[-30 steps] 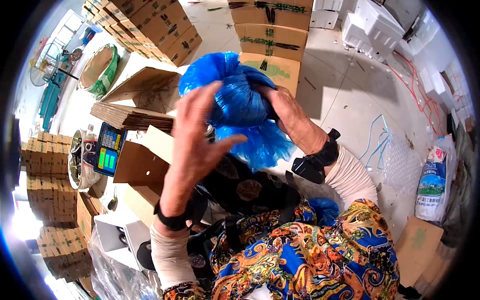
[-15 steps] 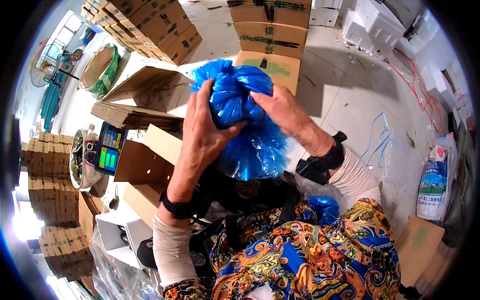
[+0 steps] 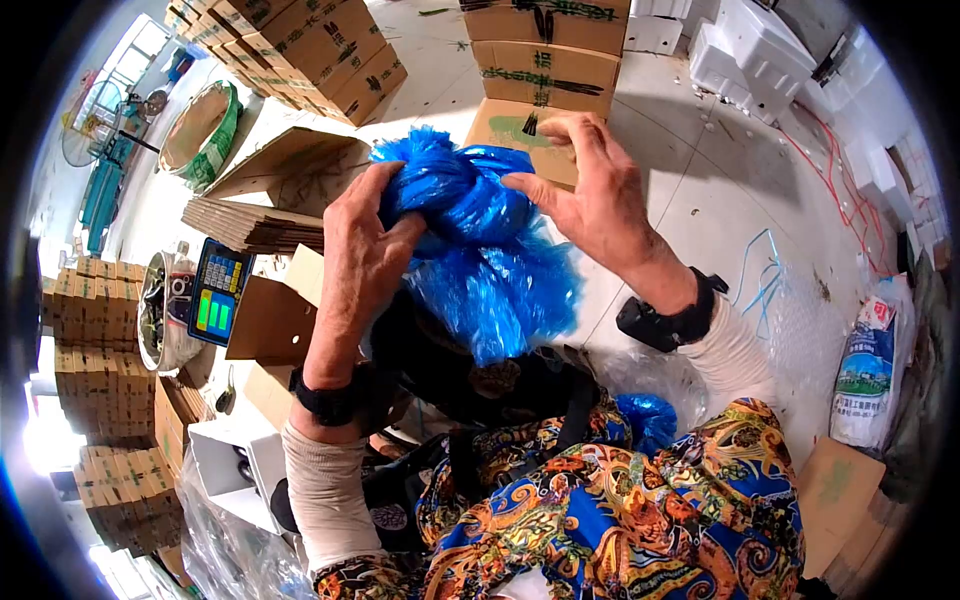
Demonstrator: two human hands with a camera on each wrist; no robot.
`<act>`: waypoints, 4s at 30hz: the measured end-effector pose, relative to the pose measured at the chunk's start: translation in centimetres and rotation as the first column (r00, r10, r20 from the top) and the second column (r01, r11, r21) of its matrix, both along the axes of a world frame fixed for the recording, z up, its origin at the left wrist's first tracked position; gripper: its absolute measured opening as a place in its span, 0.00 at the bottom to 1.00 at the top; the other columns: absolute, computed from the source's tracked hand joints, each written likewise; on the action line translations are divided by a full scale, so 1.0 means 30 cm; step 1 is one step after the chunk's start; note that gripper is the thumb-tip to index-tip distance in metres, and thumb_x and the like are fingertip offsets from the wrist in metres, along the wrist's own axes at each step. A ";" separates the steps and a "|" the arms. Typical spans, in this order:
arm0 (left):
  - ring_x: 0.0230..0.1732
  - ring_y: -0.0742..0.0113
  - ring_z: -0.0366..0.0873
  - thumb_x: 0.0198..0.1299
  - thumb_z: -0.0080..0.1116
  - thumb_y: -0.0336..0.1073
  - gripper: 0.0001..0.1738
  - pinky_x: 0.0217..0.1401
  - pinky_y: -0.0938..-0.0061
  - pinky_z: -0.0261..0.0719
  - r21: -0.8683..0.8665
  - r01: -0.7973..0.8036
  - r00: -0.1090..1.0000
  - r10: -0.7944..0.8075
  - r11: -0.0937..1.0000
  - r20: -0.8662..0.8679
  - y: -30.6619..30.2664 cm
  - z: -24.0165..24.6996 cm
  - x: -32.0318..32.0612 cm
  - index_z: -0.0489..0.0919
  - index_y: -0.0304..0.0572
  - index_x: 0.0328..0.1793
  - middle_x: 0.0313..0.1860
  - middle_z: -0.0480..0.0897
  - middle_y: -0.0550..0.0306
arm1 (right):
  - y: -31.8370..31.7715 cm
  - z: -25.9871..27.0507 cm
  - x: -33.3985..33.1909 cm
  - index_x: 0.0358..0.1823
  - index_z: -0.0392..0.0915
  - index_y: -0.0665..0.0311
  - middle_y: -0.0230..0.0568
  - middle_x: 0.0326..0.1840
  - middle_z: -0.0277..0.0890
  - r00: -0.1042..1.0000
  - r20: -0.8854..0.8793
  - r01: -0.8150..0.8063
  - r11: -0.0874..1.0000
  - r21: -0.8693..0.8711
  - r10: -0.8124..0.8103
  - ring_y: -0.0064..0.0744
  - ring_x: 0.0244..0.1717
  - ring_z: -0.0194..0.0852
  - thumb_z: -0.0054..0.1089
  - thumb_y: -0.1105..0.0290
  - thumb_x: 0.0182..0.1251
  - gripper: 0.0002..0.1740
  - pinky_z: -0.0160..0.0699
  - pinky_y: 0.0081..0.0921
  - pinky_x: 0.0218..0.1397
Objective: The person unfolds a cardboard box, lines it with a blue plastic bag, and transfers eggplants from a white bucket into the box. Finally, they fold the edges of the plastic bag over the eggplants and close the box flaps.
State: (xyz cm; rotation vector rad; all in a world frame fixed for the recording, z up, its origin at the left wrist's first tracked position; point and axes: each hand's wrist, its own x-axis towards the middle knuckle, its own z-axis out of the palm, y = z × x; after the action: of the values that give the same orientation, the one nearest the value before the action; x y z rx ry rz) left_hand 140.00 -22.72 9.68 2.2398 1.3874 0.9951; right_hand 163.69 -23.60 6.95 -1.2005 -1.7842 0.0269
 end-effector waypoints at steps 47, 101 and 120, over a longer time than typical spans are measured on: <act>0.63 0.43 0.73 0.53 0.67 0.33 0.30 0.62 0.59 0.76 0.115 0.066 0.979 -0.087 0.991 0.184 0.048 0.120 -0.072 0.74 0.42 0.65 0.63 0.74 0.41 | 0.015 0.283 0.029 0.57 0.72 0.62 0.38 0.49 0.77 0.749 -0.646 -0.498 0.770 -0.398 0.150 0.26 0.49 0.78 0.46 0.49 0.73 0.25 0.75 0.25 0.57; 0.48 0.61 0.76 0.54 0.56 0.41 0.32 0.55 0.71 0.72 -0.138 -0.267 0.930 0.293 0.954 0.223 0.008 0.274 -0.190 0.71 0.34 0.65 0.48 0.80 0.51 | -0.747 -1.257 0.572 0.51 0.73 0.63 0.60 0.54 0.70 0.873 0.487 0.487 0.022 -0.873 -0.022 0.65 0.53 0.71 0.66 0.46 0.55 0.32 0.71 0.61 0.51; 0.45 0.66 0.81 0.52 0.55 0.27 0.23 0.53 0.74 0.76 -0.497 0.480 0.838 -0.212 0.722 0.503 -0.137 0.141 0.297 0.77 0.34 0.58 0.42 0.84 0.49 | -0.292 -0.420 0.049 0.61 0.68 0.61 0.48 0.48 0.67 0.926 -0.087 -0.361 0.799 -0.481 0.366 0.43 0.46 0.66 0.56 0.63 0.65 0.24 0.65 0.42 0.48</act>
State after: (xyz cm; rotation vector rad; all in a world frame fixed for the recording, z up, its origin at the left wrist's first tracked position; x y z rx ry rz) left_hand 148.90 -26.83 13.93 1.5924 0.8619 0.6909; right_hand 165.16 -32.36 -5.65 -1.1712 -2.0650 0.7443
